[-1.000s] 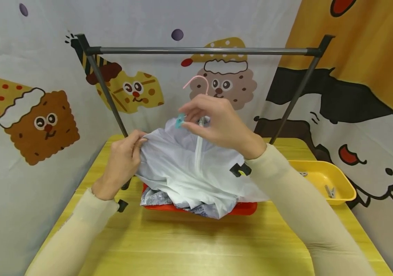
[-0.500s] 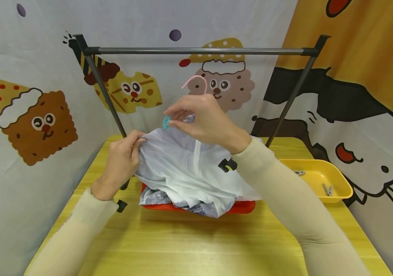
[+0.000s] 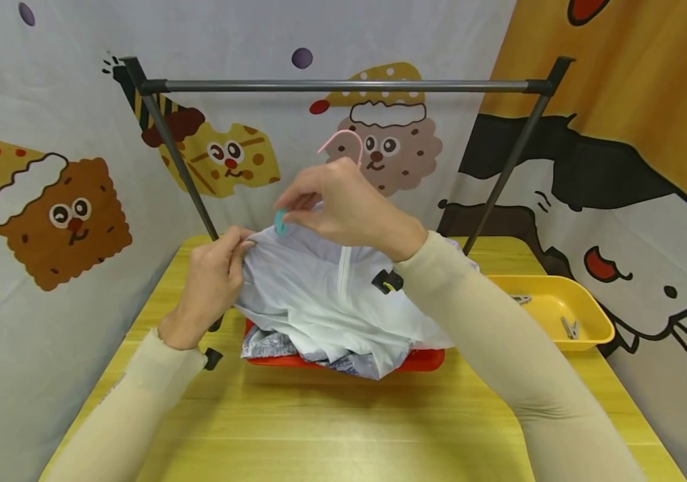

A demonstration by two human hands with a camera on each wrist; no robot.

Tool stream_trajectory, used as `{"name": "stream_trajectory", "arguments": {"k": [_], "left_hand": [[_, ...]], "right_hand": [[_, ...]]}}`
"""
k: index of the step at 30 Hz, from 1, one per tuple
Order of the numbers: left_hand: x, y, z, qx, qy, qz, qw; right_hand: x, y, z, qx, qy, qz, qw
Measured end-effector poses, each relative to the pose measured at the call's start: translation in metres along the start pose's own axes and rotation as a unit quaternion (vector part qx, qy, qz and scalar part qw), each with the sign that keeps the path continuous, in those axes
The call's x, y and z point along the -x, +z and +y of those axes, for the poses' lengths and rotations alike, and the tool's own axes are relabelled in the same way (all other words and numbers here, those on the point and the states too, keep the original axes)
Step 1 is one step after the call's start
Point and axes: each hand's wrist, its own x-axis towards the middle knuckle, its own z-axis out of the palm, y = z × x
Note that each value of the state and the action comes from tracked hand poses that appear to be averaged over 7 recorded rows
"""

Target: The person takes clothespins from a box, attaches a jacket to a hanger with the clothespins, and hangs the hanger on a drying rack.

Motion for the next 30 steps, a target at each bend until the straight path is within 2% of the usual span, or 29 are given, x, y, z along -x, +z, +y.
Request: {"name": "stream_trajectory", "arguments": {"k": [7, 14, 21, 30], "left_hand": [[-0.002, 0.000, -0.001, 0.001, 0.002, 0.001, 1.0000], [-0.002, 0.000, 0.000, 0.002, 0.008, 0.004, 1.0000], [-0.002, 0.002, 0.002, 0.005, 0.015, 0.005, 0.9999], [-0.002, 0.003, 0.001, 0.006, 0.025, 0.010, 0.9996]], "right_hand": [[-0.006, 0.005, 0.002, 0.013, 0.030, -0.036, 0.999], [-0.012, 0.012, 0.003, 0.027, 0.038, -0.065, 0.997], [-0.013, 0.017, 0.003, 0.047, 0.028, -0.079, 0.995], [-0.010, 0.025, 0.003, 0.063, 0.049, -0.083, 0.993]]}}
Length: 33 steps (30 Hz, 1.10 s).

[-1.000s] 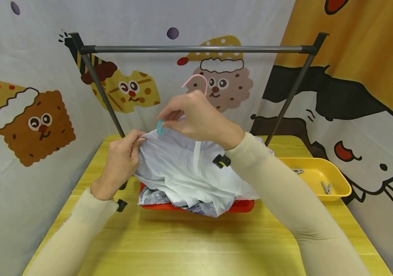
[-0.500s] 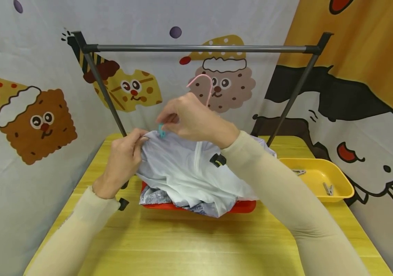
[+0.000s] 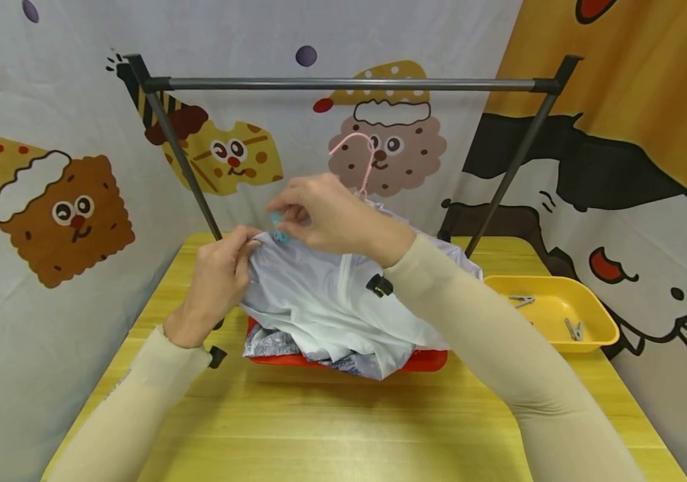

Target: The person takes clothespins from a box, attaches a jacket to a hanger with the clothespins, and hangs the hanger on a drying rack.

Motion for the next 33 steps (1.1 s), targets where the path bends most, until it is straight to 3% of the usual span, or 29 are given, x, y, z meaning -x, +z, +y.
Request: {"name": "stream_trajectory", "arguments": {"k": [19, 33], "left_hand": [[0.002, -0.002, 0.001, -0.001, -0.015, -0.014, 0.9998], [0.008, -0.002, -0.004, -0.006, -0.028, -0.017, 0.9995]], "right_hand": [[0.017, -0.002, 0.006, 0.026, -0.017, 0.027, 0.999], [0.058, -0.014, 0.022, 0.018, -0.048, 0.090, 0.995]]}}
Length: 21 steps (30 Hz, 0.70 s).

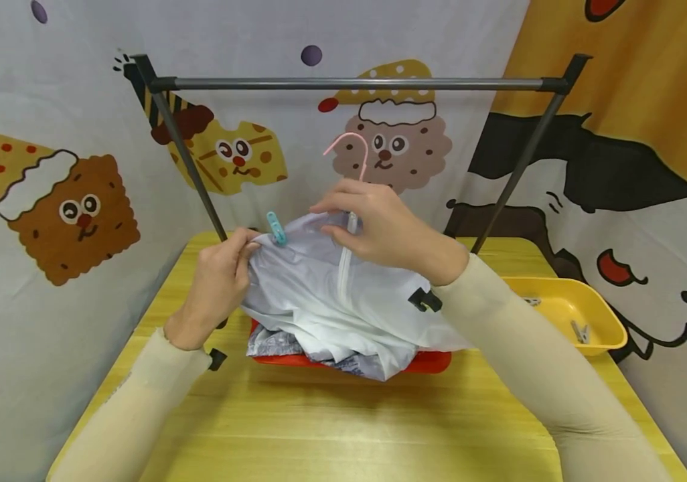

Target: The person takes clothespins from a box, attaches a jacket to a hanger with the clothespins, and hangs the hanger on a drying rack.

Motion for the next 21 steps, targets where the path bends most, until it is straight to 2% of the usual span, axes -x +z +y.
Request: {"name": "stream_trajectory", "arguments": {"k": [10, 21], "left_hand": [[0.001, -0.001, -0.003, 0.008, -0.007, -0.004, 0.9999], [0.004, 0.001, -0.008, 0.011, -0.001, -0.001, 0.9999]], "right_hand": [[0.037, -0.018, 0.013, 0.015, -0.008, 0.047, 0.999], [0.086, -0.034, 0.031, 0.032, 0.042, 0.081, 0.995]]}}
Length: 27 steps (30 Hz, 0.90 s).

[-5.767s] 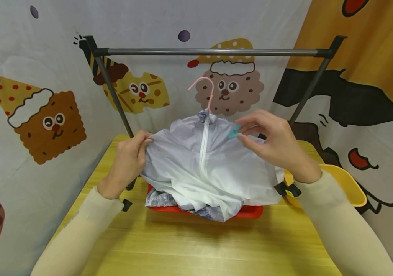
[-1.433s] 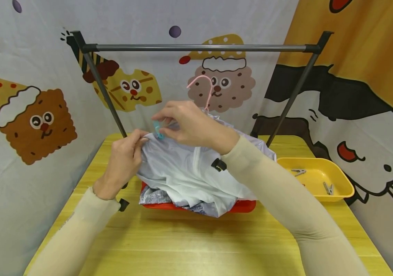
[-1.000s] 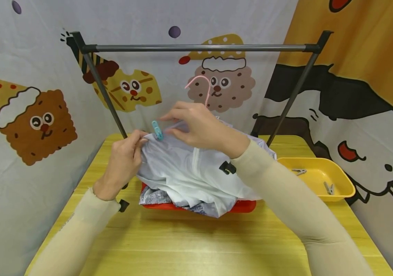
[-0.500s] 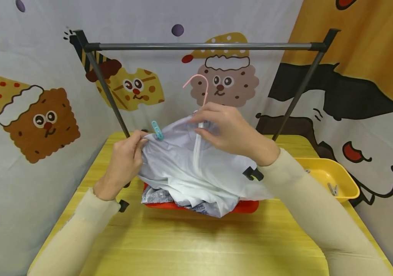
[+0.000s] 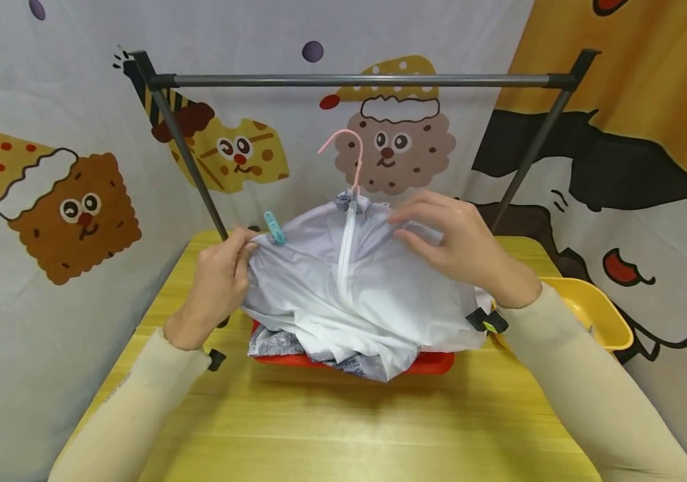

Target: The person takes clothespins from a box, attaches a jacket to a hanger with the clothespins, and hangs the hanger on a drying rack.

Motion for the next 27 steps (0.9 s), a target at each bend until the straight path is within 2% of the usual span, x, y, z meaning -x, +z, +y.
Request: {"name": "stream_trajectory", "arguments": {"k": [13, 20, 27], "left_hand": [[0.005, -0.001, -0.003, -0.005, 0.002, 0.003, 1.0000], [0.005, -0.001, -0.006, -0.001, 0.010, 0.013, 0.9999], [0.008, -0.001, -0.009, 0.002, 0.012, 0.013, 0.9998]], "right_hand": [[0.045, -0.020, 0.027, -0.007, 0.069, 0.010, 0.998], [0.073, -0.032, 0.038, 0.010, 0.139, 0.002, 0.990], [0.097, -0.041, 0.045, 0.023, 0.184, 0.014, 0.983]]}}
